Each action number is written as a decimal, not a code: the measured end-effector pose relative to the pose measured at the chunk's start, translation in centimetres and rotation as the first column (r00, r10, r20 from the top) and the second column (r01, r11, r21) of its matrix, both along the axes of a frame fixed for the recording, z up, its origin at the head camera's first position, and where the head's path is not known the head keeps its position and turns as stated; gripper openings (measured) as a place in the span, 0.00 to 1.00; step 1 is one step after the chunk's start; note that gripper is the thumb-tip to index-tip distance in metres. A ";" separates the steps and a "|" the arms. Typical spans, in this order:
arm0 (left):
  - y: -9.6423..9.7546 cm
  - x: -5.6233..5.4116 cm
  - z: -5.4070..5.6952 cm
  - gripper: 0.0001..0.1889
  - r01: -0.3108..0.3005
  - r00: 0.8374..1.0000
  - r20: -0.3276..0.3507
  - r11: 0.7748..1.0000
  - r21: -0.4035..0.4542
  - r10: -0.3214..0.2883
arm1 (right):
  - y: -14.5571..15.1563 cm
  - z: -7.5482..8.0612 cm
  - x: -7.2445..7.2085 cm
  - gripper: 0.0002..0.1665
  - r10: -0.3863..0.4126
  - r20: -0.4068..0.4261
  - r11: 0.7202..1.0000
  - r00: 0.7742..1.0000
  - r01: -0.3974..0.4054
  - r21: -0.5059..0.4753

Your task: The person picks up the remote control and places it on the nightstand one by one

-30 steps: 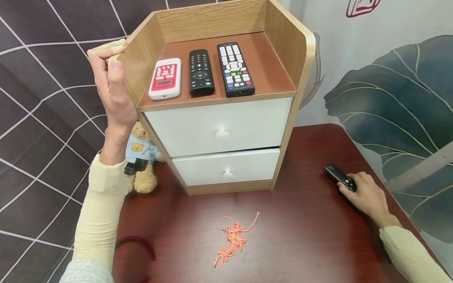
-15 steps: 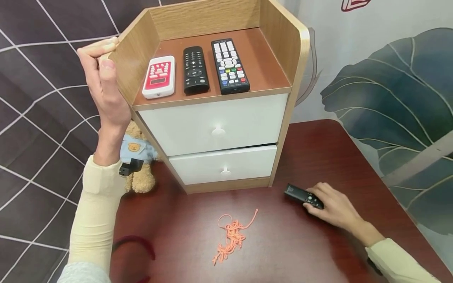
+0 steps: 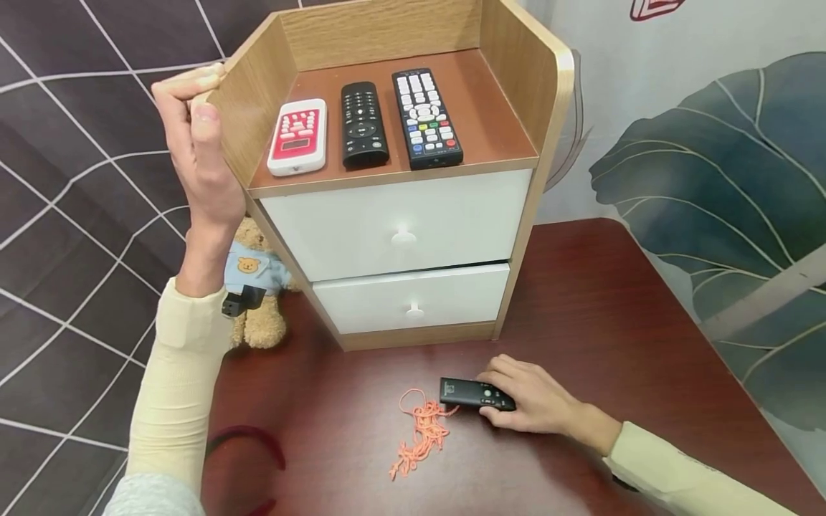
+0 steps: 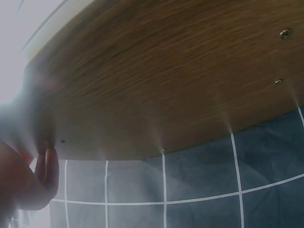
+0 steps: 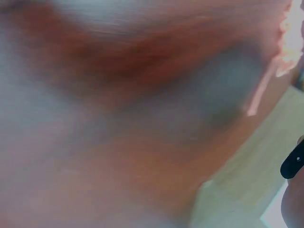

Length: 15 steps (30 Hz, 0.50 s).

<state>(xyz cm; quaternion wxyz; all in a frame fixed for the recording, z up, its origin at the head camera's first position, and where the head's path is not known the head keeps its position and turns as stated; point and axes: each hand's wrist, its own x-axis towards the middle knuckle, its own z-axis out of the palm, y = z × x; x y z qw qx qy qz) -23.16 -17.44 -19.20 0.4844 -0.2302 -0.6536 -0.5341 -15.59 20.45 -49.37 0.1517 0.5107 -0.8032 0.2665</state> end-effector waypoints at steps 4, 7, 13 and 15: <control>-0.3 -0.2 -0.1 0.21 -0.019 1.000 0.002 1.000 -0.011 0.019 | -2.8 2.1 0.0 0.26 0.125 -0.035 0.992 0.992 -0.125 -0.004; -0.4 -0.4 -0.3 0.22 -0.035 0.999 0.010 0.999 -0.022 0.035 | -4.7 3.7 0.0 0.26 0.198 -0.063 0.980 0.978 -0.198 0.013; -0.7 -0.5 -0.4 0.24 -0.067 0.998 0.012 0.997 -0.043 0.068 | -8.3 7.4 -0.2 0.25 0.312 -0.116 0.950 0.943 -0.308 0.050; -0.7 -0.4 -0.3 0.24 -0.069 0.998 0.009 0.997 -0.045 0.070 | -9.5 8.9 -0.4 0.25 0.335 -0.112 0.942 0.936 -0.329 0.066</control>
